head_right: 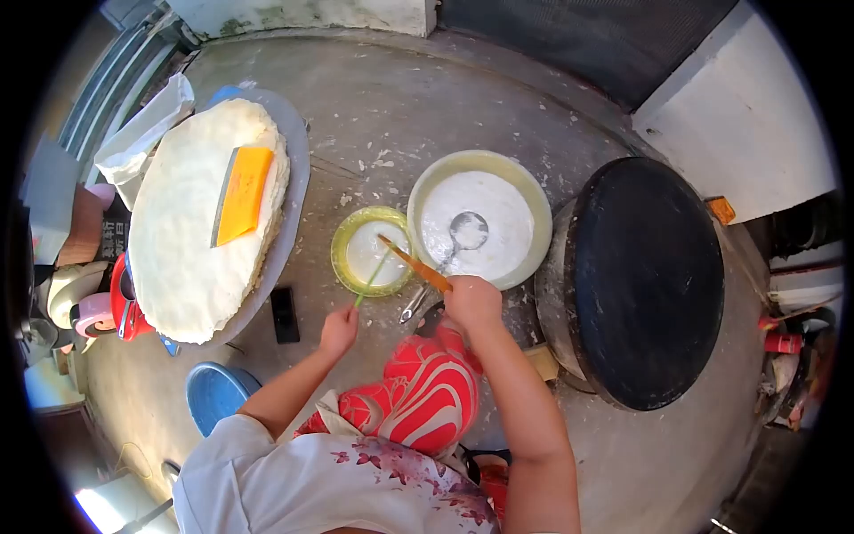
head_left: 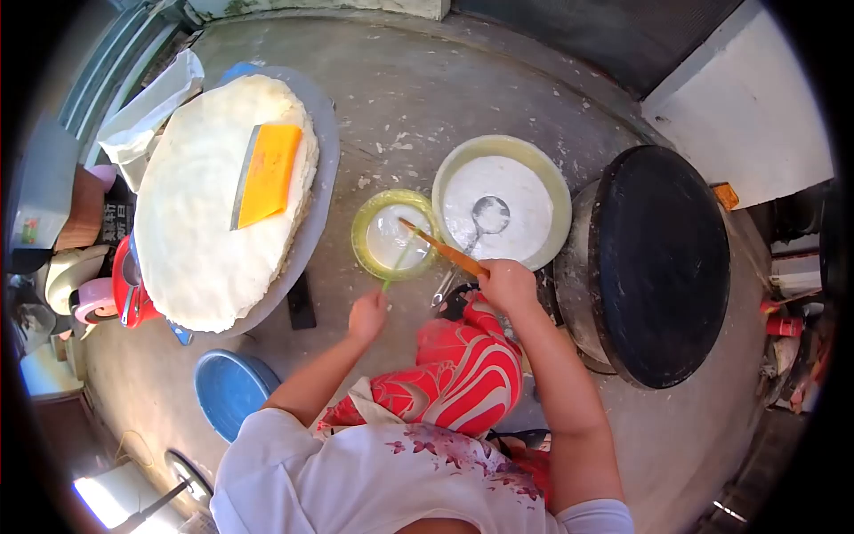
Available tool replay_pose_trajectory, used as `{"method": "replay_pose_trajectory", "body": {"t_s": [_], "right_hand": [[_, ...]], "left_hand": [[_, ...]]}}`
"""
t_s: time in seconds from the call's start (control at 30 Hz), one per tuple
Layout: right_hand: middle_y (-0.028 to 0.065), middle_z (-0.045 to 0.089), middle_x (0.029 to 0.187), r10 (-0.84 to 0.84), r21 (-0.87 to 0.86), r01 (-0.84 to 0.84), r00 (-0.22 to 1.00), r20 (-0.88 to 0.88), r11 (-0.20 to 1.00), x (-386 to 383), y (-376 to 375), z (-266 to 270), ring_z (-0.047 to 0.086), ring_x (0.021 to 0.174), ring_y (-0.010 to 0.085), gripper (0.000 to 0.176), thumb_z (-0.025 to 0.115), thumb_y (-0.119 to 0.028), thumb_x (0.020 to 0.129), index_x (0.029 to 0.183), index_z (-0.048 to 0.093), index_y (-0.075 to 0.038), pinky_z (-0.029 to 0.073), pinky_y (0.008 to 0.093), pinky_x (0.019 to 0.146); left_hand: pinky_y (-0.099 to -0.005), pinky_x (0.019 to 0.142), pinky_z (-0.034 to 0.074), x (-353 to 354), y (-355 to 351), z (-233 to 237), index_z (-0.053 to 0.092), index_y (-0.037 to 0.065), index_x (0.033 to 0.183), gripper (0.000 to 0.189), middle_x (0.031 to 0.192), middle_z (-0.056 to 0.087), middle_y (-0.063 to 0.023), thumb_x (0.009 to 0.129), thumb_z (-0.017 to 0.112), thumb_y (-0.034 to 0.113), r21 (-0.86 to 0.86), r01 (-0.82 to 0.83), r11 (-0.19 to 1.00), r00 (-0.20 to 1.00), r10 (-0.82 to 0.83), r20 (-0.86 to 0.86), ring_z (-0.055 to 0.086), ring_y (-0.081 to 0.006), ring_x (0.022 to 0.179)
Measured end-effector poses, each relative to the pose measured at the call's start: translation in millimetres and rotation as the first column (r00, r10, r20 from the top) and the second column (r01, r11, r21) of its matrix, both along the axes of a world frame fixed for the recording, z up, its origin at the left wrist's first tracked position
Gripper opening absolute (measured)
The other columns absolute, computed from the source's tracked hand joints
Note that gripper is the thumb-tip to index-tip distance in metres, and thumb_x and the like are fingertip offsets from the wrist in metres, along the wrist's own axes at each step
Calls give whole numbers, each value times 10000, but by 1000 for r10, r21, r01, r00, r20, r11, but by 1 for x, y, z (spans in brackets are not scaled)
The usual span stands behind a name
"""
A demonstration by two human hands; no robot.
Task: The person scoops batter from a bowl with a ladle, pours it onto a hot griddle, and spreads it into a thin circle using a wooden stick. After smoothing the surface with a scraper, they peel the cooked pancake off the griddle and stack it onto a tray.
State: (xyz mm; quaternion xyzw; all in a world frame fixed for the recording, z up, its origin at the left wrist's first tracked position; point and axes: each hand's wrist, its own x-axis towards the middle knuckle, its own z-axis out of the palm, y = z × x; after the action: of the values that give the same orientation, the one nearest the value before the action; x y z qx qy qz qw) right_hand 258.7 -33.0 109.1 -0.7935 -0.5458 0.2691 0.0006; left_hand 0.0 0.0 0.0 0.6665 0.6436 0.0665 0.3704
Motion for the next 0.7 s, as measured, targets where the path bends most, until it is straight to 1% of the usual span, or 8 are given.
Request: {"method": "replay_pose_trajectory", "body": {"t_s": [0.07, 0.2, 0.27, 0.4, 0.57, 0.6, 0.67, 0.7], "right_hand": [[129, 620, 860, -112, 44, 119, 984, -141, 992, -4, -4, -8, 584, 842, 278, 273, 539, -265, 724, 948, 640, -147, 465, 375, 731], [124, 619, 868, -143, 2, 145, 977, -161, 989, -3, -7, -11, 585, 833, 280, 277, 546, -263, 723, 956, 635, -140, 468, 374, 724], [124, 616, 878, -66, 54, 68, 997, -41, 996, 4, -14, -7, 586, 814, 281, 282, 551, -266, 724, 955, 622, -122, 470, 381, 707], [140, 607, 842, 47, -48, -45, 998, 31, 998, 7, -12, -7, 586, 794, 290, 264, 573, -245, 721, 966, 617, -155, 466, 388, 684], [95, 536, 707, 172, 301, -249, 950, 261, 920, -7, -12, -14, 569, 715, 274, 240, 589, -195, 711, 950, 607, -201, 468, 382, 629], [95, 536, 707, 175, 300, -249, 951, 254, 921, -7, -14, -11, 569, 715, 274, 240, 589, -195, 711, 950, 607, -201, 468, 382, 629], [82, 527, 696, 153, 242, -217, 955, 255, 946, 1, -21, 0, 562, 701, 263, 241, 576, -182, 721, 956, 611, -224, 466, 370, 607], [82, 527, 696, 156, 239, -220, 953, 258, 946, 6, -26, 9, 562, 701, 263, 241, 576, -182, 721, 956, 611, -224, 466, 370, 607]], "left_hand": [[-479, 709, 427, -2, -21, 3, 578, 30, 840, 292, 814, 559, -260, 816, 438, 285, 54, 49, 997, 991, -55, 119, 544, -414, 789], [-482, 695, 429, -2, 4, -56, 580, 35, 827, 286, 802, 559, -253, 824, 428, 277, 36, 31, 999, 996, -34, 82, 541, -417, 780], [-477, 697, 430, 7, 27, -66, 576, 26, 828, 280, 800, 557, -252, 827, 428, 264, -12, -84, 996, 994, 83, -71, 540, -416, 785], [-469, 694, 439, 6, 33, -56, 579, 29, 848, 284, 792, 562, -249, 828, 428, 270, 31, -118, 992, 992, 120, -40, 547, -414, 782], [-464, 690, 450, -8, -11, -47, 603, 50, 855, 299, 818, 585, -219, 817, 444, 300, 72, 3, 997, 982, -16, 190, 563, -395, 796], [-464, 690, 450, -12, -6, -53, 603, 50, 855, 299, 818, 585, -219, 817, 444, 300, 69, 0, 998, 983, -13, 183, 563, -395, 796], [-452, 709, 450, -16, 15, -64, 611, 64, 867, 265, 842, 587, -208, 803, 472, 281, -64, -110, 992, 991, 104, -90, 566, -376, 817], [-452, 709, 450, -16, 22, -61, 611, 64, 867, 265, 842, 587, -208, 803, 472, 281, -66, -112, 992, 991, 106, -87, 566, -376, 817]]}}
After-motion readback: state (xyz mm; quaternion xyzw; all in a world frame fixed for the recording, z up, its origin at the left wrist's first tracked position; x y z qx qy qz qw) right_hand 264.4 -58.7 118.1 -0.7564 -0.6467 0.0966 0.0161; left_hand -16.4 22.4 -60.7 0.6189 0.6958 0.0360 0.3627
